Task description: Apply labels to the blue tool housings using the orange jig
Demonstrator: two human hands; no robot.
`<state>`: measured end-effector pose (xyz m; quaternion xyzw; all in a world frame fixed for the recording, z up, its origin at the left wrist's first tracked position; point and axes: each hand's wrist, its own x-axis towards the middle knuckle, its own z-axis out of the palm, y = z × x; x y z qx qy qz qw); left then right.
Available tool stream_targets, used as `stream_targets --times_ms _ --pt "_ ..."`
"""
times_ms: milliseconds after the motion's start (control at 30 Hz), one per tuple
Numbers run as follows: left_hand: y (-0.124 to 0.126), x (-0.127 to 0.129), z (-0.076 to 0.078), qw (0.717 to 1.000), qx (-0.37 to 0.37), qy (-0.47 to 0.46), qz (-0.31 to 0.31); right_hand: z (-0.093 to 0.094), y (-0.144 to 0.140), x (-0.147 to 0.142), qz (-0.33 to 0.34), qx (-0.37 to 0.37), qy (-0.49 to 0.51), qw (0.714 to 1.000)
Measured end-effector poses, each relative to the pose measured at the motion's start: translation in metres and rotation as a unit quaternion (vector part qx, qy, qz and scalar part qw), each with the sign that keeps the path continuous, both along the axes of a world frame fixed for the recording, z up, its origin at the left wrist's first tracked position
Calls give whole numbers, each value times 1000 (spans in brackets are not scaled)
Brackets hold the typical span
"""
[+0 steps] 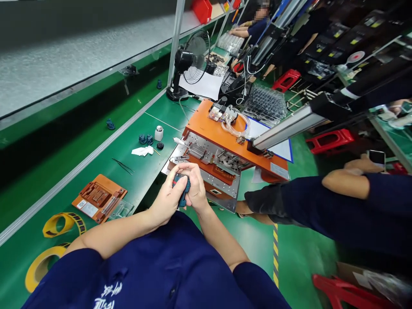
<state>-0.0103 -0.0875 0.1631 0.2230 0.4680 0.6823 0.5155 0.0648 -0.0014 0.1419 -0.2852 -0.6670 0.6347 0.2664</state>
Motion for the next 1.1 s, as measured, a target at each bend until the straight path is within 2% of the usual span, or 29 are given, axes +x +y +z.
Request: stream_targets --times_ms 133,300,400,500,667,767,900,1000,1100 --pt "7 8 6 998 10 56 -11 0 8 7 -26 -67 20 997" --pt "10 9 8 987 2 158 16 1 19 13 -8 -80 27 996" --pt "12 10 5 990 -3 139 -1 -1 24 13 6 -86 58 995" --pt "17 8 4 996 -3 81 -31 -2 27 11 -4 -78 42 996" --pt "28 0 5 999 -27 -5 -25 -2 28 13 6 -80 46 996" --pt "31 -2 3 999 -13 10 -47 -1 28 17 17 -46 51 998" --pt "30 1 -4 997 10 47 -52 -5 27 18 -14 -8 43 999" --pt "27 3 -7 995 19 80 -63 -11 24 19 -33 -33 56 997" --pt "24 -5 -6 988 29 107 -107 -13 27 24 -21 -70 53 996"
